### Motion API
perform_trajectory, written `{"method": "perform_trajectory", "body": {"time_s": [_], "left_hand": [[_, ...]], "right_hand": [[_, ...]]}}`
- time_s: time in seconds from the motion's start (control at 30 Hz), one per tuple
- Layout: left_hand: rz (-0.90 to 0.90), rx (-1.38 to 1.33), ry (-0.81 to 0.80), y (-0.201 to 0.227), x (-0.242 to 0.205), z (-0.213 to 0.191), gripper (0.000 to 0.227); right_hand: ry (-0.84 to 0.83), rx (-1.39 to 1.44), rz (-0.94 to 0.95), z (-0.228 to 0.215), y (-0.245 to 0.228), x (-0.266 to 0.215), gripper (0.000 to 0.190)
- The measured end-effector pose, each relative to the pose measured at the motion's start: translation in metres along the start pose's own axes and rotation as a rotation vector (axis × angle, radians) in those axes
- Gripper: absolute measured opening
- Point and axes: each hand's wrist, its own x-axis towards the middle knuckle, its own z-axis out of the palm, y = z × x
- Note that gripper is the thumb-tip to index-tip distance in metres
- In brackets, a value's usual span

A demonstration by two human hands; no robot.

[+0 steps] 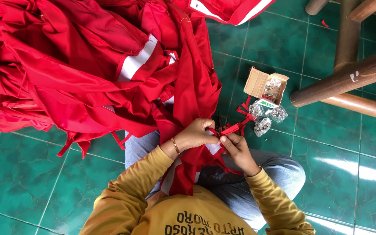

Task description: Trimming excess fabric from red garment components using scissors while sitting on the floor.

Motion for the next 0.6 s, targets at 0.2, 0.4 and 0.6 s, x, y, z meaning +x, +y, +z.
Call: {"method": "perform_trajectory", "body": {"time_s": [0.2,0.4,0.6], "left_hand": [[-0.056,0.037,-0.012,0.000,0.000,0.002,0.018],[-0.070,0.069,-0.034,0.009,-0.003,0.003,0.020],[-0.083,0.085,-0.033,0.008,-0.002,0.004,0.020]], "right_hand": [[0.040,0.097,-0.060,0.004,0.017,-0.010,0.041],[-0.015,0.067,-0.101,0.002,-0.005,-0.005,0.042],[0.003,0.015,-0.128,0.000,0.002,-0.003,0.044]]}}
